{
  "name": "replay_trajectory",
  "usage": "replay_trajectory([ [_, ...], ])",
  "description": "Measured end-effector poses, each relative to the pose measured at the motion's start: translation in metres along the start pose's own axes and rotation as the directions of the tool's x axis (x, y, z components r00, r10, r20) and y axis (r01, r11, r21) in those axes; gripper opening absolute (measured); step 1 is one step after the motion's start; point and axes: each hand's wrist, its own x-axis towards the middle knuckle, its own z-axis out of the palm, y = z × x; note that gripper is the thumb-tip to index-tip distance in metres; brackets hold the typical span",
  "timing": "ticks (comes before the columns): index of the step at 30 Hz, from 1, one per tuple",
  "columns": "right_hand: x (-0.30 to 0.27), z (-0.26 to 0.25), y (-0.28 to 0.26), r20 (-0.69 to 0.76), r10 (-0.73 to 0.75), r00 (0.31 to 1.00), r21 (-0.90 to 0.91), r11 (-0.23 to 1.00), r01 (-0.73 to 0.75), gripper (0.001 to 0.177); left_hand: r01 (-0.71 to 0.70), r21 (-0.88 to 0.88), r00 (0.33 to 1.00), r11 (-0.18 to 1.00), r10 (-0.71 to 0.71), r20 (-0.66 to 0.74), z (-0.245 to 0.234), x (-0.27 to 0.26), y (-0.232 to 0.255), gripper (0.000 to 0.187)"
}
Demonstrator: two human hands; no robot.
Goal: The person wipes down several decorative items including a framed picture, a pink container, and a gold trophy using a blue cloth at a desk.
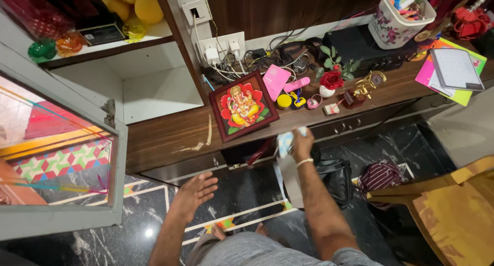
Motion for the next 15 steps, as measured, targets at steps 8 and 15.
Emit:
replay_trajectory([
  [8,0.062,0.027,-0.011,-0.2,-0.157,0.967,-0.18,0.976,0.121,0.024,0.027,0.006,0.998,1.0,-0.027,0.06,-0.034,0.068,0.016,0.051],
  [15,0.056,0.043,0.009,-0.29,0.19,0.938,0.233,0.965,-0.123,0.021,0.211,0.08,0.961,0.974,-0.221,0.166,-0.05,0.16,-0.011,0.046],
])
